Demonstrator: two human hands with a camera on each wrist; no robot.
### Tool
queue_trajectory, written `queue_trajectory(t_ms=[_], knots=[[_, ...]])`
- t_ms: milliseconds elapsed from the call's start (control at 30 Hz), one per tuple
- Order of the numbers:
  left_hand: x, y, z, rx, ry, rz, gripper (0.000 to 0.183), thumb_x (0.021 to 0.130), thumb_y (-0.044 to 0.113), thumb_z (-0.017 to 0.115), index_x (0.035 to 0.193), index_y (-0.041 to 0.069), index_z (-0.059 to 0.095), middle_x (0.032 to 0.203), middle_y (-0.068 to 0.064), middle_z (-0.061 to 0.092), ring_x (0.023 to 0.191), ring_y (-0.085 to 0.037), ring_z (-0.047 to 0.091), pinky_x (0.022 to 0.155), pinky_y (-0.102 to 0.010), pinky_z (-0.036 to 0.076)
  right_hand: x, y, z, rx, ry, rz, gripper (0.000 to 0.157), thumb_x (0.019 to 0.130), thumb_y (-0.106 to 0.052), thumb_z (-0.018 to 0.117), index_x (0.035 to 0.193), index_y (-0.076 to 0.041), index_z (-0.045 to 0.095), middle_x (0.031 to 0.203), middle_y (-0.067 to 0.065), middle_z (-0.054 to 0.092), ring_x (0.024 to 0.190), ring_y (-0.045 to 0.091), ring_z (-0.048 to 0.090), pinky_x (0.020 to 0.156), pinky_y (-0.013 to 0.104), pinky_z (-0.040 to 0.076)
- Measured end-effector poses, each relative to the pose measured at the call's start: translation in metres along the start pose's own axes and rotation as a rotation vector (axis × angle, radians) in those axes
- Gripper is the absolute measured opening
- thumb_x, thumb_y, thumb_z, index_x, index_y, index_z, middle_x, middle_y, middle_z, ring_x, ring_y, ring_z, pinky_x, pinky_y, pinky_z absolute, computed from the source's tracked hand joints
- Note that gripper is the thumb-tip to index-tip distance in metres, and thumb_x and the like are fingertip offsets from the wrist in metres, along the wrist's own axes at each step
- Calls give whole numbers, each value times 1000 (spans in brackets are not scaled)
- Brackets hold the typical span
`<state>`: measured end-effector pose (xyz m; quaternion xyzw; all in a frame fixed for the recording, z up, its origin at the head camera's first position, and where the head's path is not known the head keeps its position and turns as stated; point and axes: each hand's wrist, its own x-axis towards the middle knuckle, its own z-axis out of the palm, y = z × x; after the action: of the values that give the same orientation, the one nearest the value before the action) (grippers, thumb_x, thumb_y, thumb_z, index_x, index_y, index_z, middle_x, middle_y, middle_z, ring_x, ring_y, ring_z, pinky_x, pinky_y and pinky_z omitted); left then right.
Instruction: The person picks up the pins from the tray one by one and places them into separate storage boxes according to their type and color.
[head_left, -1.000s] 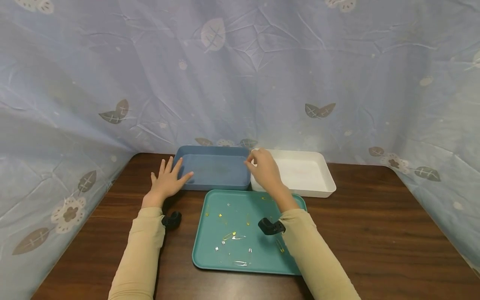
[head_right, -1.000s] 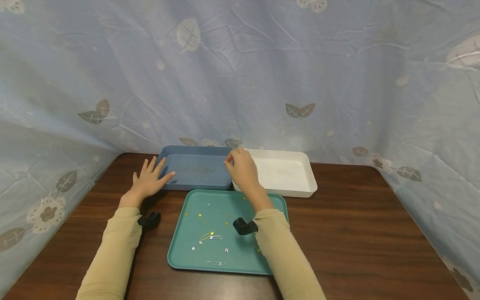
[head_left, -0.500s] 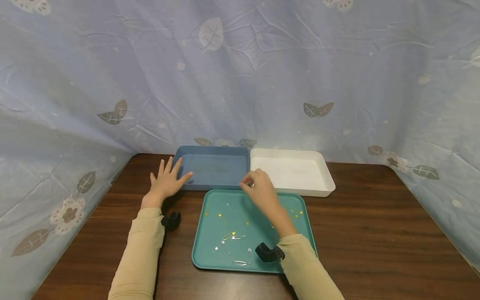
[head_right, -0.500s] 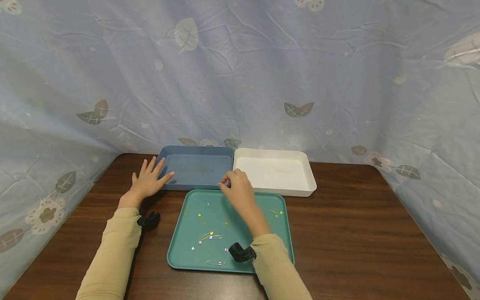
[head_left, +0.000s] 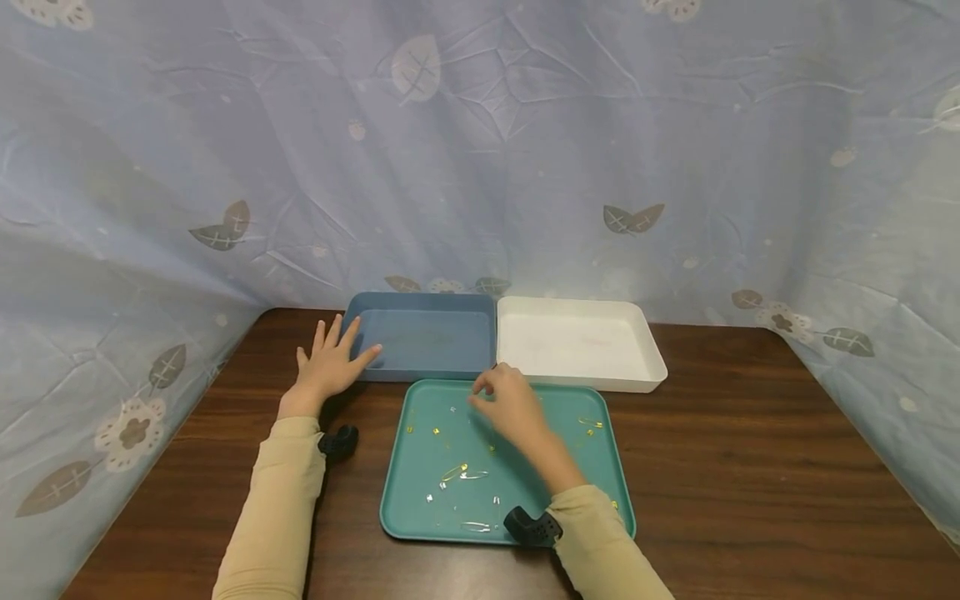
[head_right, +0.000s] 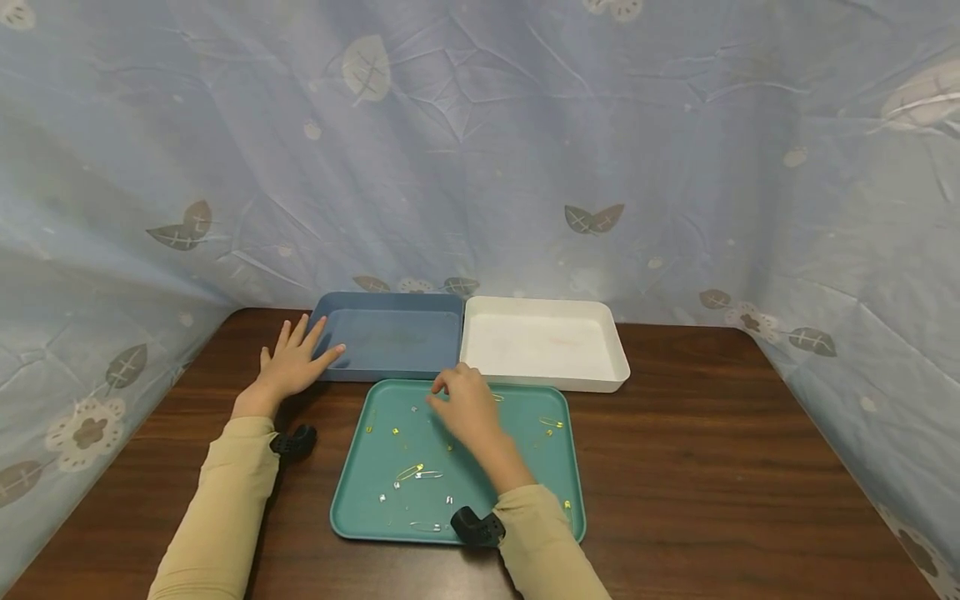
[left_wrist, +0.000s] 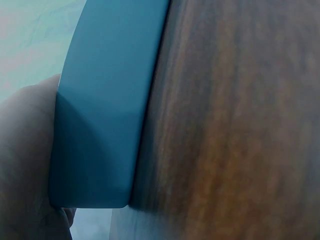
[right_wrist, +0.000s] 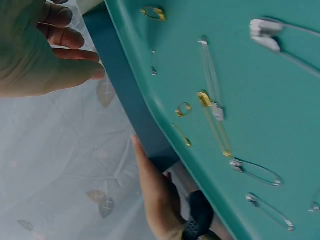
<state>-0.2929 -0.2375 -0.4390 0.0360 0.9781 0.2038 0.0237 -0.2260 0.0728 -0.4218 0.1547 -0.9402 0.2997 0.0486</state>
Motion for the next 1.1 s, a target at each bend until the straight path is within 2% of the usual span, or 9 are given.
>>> queue_trajectory(t_ms=[200,400,700,1100], knots=[[0,1,0,-2,3,5,84,95,68,35,158,23,2,164,-16,-10,148,-44,-16,106,-79,-4,-4,-2,8,-76,-47,-26,13,83,-24,77,85,-12,72,84,2,56,78,14,51,66,28,44],[-1,0,0,0,-1,2,85,94,70,34,158,24,2,164,-17,-10,148,-45,-16,106,-79,-4,-5,-3,15,-157,-105,-41,13,83,-25,78,83,-13,73,92,4,61,84,18,54,68,33,50],[0,0,0,-4,5,3,86,94,71,34,158,23,2,164,-17,-9,148,-45,-15,106,-79,-4,-7,-9,12,-186,-102,-70,10,82,-15,77,75,-12,71,90,6,62,87,22,55,69,34,50],[-3,2,-1,-23,2,5,86,94,69,35,158,22,4,164,-17,-11,148,-45,-16,106,-79,-4,-5,-6,17,-212,-129,-75,14,89,-12,68,75,-10,70,85,4,61,83,20,56,68,32,48]])
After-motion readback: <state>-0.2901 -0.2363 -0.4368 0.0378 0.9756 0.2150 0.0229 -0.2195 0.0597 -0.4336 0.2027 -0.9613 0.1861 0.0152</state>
